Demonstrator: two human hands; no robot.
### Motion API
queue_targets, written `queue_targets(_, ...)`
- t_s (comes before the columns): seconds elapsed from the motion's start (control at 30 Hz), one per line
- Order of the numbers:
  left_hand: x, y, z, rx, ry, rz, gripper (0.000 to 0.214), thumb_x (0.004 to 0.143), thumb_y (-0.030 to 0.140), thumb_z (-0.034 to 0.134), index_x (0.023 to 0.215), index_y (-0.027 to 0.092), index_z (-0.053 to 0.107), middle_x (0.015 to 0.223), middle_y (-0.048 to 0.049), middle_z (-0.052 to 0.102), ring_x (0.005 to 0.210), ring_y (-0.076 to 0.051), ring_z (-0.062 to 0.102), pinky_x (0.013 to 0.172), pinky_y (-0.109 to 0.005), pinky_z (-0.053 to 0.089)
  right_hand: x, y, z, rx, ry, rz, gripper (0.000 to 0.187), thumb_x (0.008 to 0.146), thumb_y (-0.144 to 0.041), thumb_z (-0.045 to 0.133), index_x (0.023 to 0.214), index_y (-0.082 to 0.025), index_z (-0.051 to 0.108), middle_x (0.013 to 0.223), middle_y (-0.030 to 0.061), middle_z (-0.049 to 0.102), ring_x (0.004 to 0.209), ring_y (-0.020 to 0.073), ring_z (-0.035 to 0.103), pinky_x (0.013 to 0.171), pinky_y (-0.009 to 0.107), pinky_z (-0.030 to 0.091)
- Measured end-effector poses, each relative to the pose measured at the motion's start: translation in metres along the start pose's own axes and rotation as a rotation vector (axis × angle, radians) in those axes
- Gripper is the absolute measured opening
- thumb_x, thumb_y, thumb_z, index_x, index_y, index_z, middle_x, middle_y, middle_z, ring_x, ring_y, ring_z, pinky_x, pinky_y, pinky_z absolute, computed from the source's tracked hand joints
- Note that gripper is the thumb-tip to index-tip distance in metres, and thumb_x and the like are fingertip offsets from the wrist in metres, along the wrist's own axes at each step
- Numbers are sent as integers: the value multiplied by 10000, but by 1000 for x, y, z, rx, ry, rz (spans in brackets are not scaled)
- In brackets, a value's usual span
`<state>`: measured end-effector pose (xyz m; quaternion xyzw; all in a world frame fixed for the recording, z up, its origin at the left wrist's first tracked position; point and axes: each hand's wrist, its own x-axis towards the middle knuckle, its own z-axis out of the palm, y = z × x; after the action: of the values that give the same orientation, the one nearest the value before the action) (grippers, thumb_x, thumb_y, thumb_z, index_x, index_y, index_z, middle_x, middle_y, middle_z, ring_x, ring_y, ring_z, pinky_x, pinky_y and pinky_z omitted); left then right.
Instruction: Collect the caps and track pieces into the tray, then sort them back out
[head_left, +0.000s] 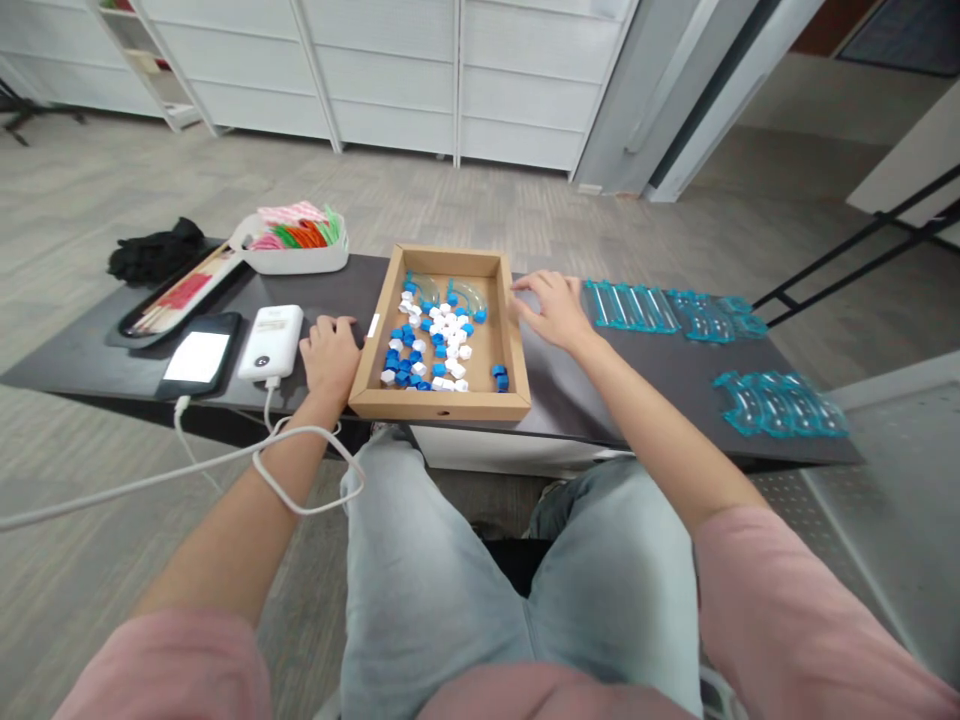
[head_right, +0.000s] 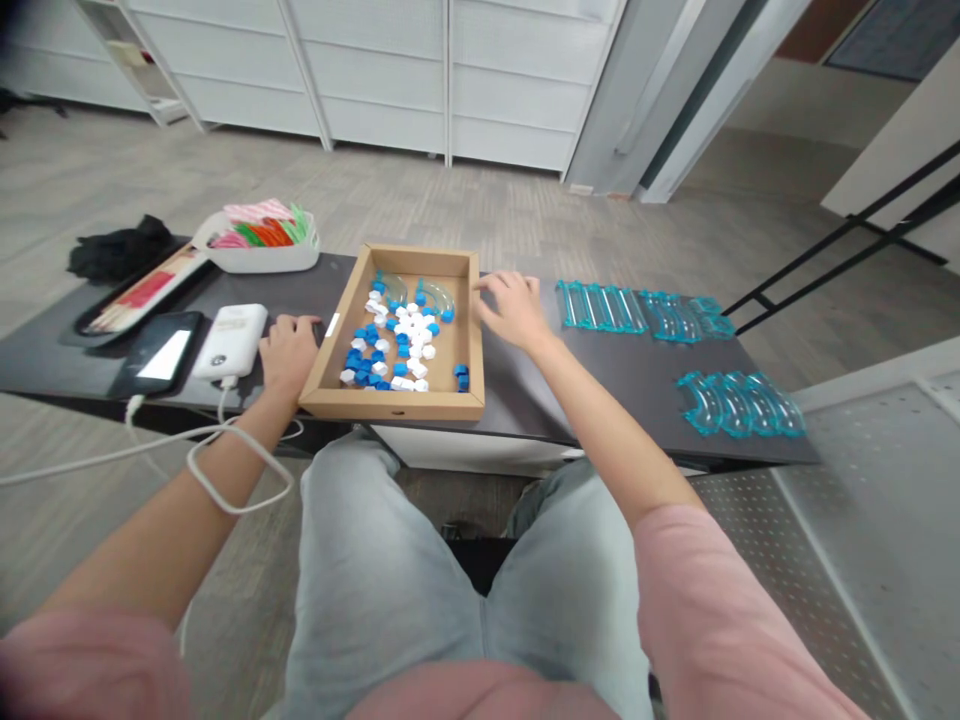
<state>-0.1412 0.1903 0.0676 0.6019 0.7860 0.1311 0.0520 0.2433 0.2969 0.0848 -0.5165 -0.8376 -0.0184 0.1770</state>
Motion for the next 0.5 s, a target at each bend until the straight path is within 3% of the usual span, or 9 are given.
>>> queue_targets(0.07,0,2,1,33,18,-15,570,1181,304,412,1643,65,645,1598,-336,605,1473,-427,575,1134,-498,414,28,-35,8,-32,-83,-74,482,1151,-471,564,1543,-260,747,1545,184,740,1472,467,575,1264,650,355)
queue_targets(0.2,0,5,4,89,55,-37,586,1137,327,441,1626,103,673,1585,-319,629,1475,-455,601,1142,-511,453,68,-74,35,-143,-241,-12,594,1031,-460,754,1579,-231,762,1546,217,759,1567,534,514,1288,714,323)
queue_targets(0.33,1,3,7,91,64,-29,584,1123,317,427,1618,138,680,1578,-309,645,1455,-458,619,1148,-514,463,78,-78,48,-96,-242,53,503,1064,-344,637,1523,-254,822,1449,183,847,1439,487,669,1295,724,297)
queue_targets(0.5,2,2,8,77,59,-36,579,1125,307,427,1623,133,668,1607,-312,630,1482,-469,606,1189,-542,457,78,-79,38,-68,-289,89,442,1091,-246,539,1324,-252,915,1250,140,916,1274,402,795,1270,635,324)
